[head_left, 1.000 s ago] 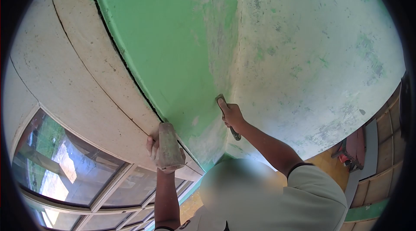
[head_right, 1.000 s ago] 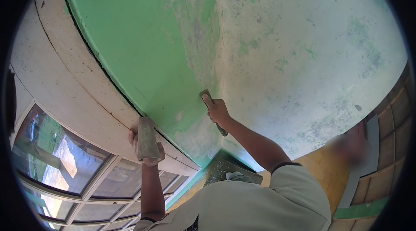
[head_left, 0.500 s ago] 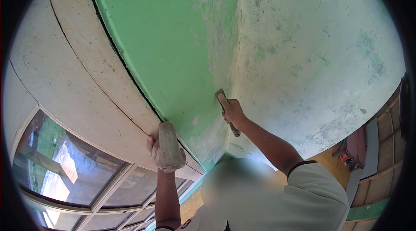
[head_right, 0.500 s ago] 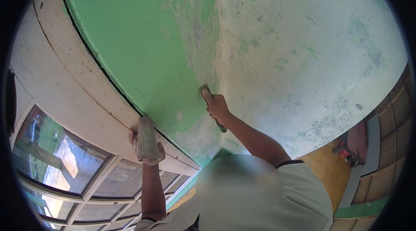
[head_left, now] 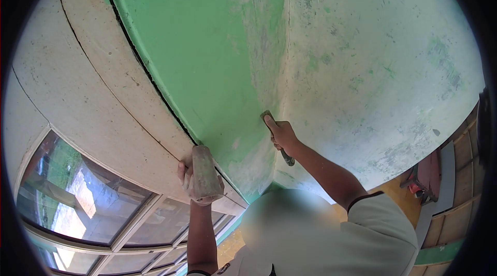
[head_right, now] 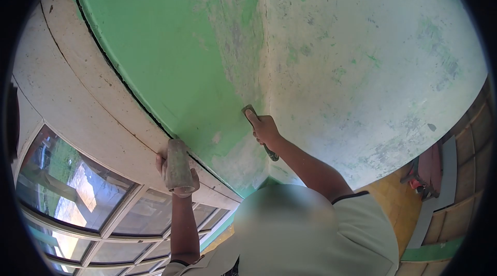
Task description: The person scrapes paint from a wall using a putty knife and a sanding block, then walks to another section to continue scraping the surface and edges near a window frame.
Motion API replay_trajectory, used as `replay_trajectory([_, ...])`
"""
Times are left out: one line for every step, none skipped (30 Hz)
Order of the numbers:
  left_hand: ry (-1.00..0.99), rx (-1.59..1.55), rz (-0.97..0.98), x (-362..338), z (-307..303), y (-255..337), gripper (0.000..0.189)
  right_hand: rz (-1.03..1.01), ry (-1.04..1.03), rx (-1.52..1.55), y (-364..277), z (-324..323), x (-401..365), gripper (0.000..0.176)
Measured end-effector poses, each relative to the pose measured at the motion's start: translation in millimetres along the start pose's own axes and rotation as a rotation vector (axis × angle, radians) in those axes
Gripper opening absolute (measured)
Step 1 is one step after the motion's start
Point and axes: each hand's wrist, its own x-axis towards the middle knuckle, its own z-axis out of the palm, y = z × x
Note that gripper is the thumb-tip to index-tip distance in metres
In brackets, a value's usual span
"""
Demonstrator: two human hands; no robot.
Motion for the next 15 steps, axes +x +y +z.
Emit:
replay_trajectory([-0.033, -0.021, -0.018, -3, 0, 1, 0.041, -0.015, 0.006, -0.034, -3, -4, -2, 0.053])
replay_trajectory([-0.038, -0.019, -0.022, -5, 0, 2, 0.041, -0.009, 0.004, -0.036, 1, -8, -5, 0.053])
replay_trajectory([-0.01, -0.034, -0.014, -5, 1, 1, 0.041, -0.008, 0.029, -0.051, 8, -12, -9, 0.053])
replay_trajectory([0.02, -0.051, -0.002, -4, 2, 0, 0.04, -0.011, 0.056, -0.065, 15, -17, -13, 0.054])
replay_trajectory([0.021, -0.051, 0.003, -2, 2, 0, 0.04, -0.014, 0.057, -0.06, 30, -23, -18, 0.054])
replay_trajectory([0.032, -0.059, -0.009, 1, 2, 2, 0.04, 0.044, 0.08, -0.121, 51, -29, -22, 0.054])
replay_trajectory([0.044, -0.066, -0.023, 2, 2, 3, 0.04, 0.102, 0.104, -0.185, 58, -30, -27, 0.054])
replay_trajectory([0.046, -0.07, -0.024, 3, 1, 3, 0.04, 0.101, 0.108, -0.187, 60, -31, -24, 0.054])
replay_trajectory([0.034, -0.027, -0.011, 3, -1, 3, 0.038, 0.083, 0.101, -0.195, 55, -28, -21, 0.054])
replay_trajectory([0.022, 0.016, 0.004, 3, -1, 3, 0.037, 0.066, 0.095, -0.202, 48, -24, -18, 0.054])
replay_trajectory([0.023, 0.013, 0.005, 2, 0, 3, 0.037, 0.065, 0.099, -0.201, 37, -17, -8, 0.054])
replay_trajectory([0.034, 0.005, 0.005, 0, 1, 2, 0.037, 0.014, 0.05, -0.131, 18, -7, 4, 0.054])
replay_trajectory([0.045, 0.0, 0.009, 0, 0, 0, 0.038, -0.039, -0.001, -0.056, 9, -1, 10, 0.054])
replay_trajectory([0.042, -0.004, 0.021, -1, -3, -2, 0.038, -0.041, 0.004, -0.044, 9, 0, 9, 0.054])
replay_trajectory([0.01, 0.011, 0.003, -2, -2, -2, 0.039, -0.076, 0.031, -0.095, 4, -3, 11, 0.055])
